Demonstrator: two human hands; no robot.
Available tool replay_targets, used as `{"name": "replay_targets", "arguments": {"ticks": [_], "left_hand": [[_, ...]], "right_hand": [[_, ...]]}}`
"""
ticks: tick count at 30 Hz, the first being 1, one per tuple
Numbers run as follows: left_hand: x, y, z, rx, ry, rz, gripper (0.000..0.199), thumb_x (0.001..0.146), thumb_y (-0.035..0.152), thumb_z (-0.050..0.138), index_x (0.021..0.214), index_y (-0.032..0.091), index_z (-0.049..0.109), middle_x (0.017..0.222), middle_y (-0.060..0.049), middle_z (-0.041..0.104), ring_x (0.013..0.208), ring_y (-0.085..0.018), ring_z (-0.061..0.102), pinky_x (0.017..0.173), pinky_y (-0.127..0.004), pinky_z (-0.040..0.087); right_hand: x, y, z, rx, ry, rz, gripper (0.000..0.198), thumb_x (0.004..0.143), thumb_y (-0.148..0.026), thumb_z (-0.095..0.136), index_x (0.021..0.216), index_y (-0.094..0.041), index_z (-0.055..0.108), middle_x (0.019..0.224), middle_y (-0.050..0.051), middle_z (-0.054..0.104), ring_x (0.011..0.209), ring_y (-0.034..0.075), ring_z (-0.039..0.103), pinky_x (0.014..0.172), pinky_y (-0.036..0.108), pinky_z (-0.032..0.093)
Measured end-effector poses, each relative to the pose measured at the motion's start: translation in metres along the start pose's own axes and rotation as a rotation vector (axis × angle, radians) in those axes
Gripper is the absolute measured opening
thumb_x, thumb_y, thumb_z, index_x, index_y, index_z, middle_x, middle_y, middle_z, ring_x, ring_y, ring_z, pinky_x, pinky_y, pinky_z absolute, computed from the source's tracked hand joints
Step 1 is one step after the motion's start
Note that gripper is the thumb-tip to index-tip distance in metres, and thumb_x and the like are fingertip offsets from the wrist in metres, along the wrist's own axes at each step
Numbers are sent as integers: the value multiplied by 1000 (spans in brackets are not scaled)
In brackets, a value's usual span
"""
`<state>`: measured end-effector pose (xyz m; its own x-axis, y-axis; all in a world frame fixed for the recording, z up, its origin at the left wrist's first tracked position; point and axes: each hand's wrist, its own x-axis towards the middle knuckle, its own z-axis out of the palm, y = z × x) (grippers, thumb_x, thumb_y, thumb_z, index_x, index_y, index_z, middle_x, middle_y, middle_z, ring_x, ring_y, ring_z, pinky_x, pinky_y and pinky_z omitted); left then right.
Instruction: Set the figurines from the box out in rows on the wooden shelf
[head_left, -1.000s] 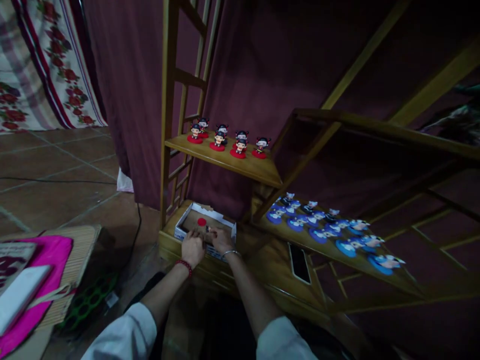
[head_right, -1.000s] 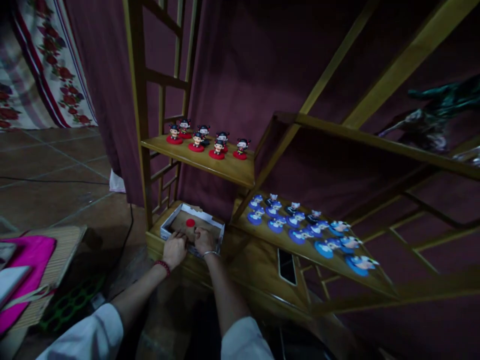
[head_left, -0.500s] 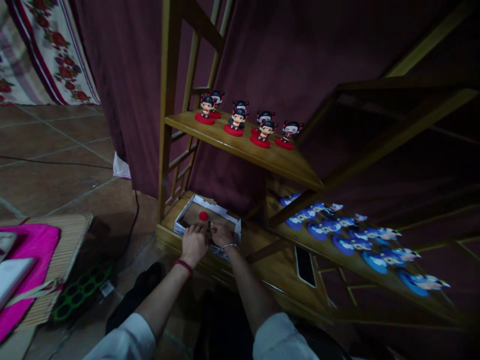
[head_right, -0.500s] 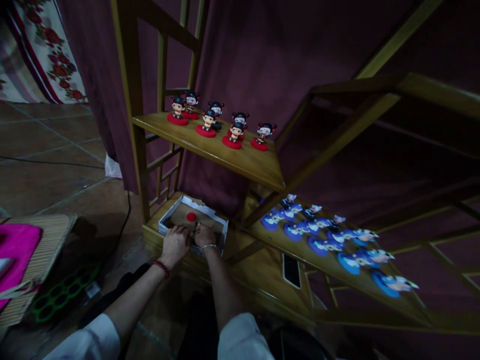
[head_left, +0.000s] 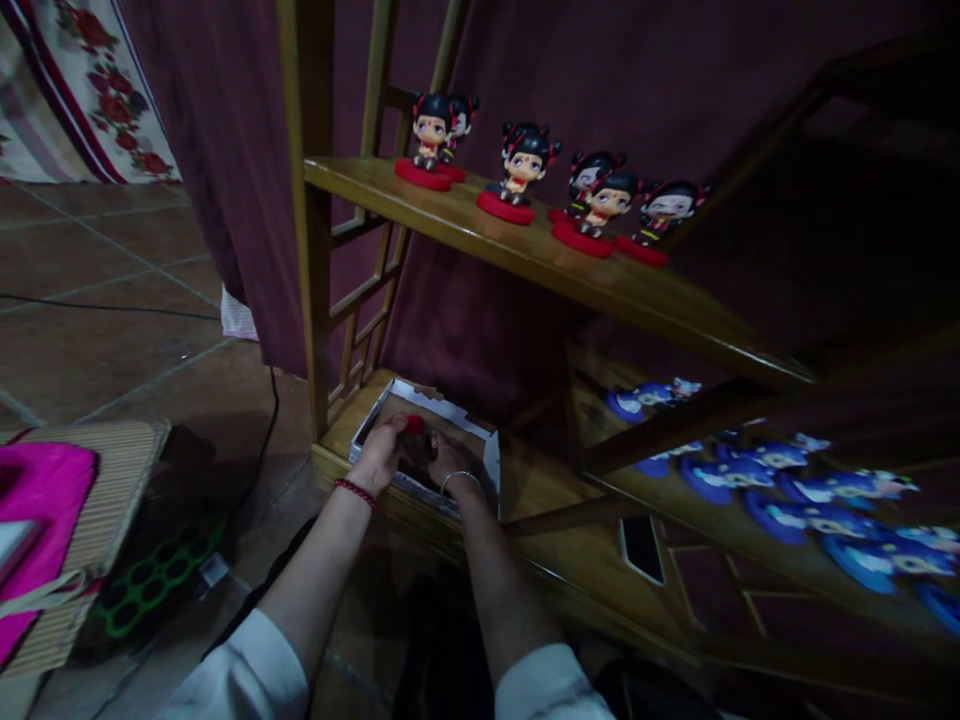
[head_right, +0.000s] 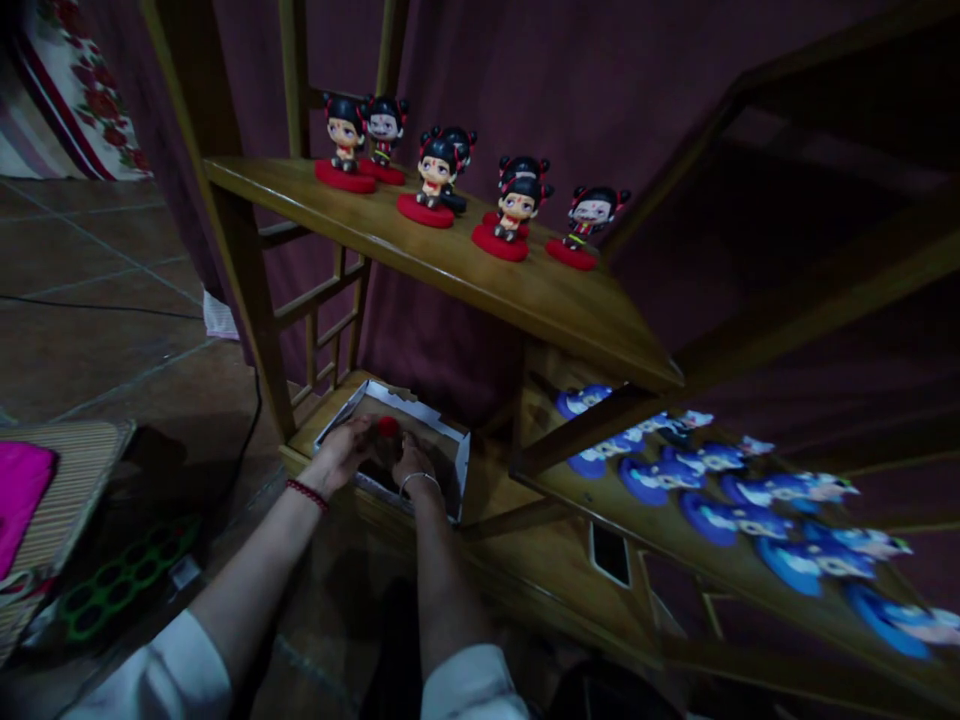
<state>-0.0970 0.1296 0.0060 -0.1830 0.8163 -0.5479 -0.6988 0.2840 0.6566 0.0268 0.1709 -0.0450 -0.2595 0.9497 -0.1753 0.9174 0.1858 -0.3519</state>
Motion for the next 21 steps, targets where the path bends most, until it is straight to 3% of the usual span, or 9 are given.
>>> {"name": "replay_targets", "arguments": {"ticks": [5, 13, 17, 21], "left_hand": [[13, 2, -2, -123, 89, -94, 11, 68, 7, 44, 66, 15, 51, 54, 1, 53, 46, -10, 47, 48, -23, 40], [26, -7, 6, -244, 111, -131, 15, 62, 4, 43, 68, 14, 51, 51, 0, 53, 44, -12, 51, 47, -25, 43], [26, -8, 6, -265, 96, -135, 15, 60, 2, 43, 64, 14, 51, 48, 1, 52, 41, -10, 49, 46, -23, 43], [26, -9, 7, -282, 83, -125, 15, 59, 2, 43, 62, 13, 51, 49, 1, 52, 41, -9, 48, 45, -20, 41]], "right_hand": [[10, -7, -3, -60, -43, 77, 55, 72, -20, 53, 124, -18, 38, 125, 10, 46, 115, 21, 42, 97, 35, 28], [28, -19, -5, -133, -34, 30, 49, 75, -18, 49, 123, -16, 40, 130, 12, 41, 121, 20, 34, 99, 36, 22], [38, -26, -4, -189, -17, -83, 41, 75, -17, 51, 115, -15, 48, 117, 10, 53, 112, 17, 44, 97, 30, 25], [43, -33, -2, -216, -22, -95, 26, 74, -16, 50, 99, -13, 59, 104, 12, 61, 100, 19, 53, 90, 28, 32]]}}
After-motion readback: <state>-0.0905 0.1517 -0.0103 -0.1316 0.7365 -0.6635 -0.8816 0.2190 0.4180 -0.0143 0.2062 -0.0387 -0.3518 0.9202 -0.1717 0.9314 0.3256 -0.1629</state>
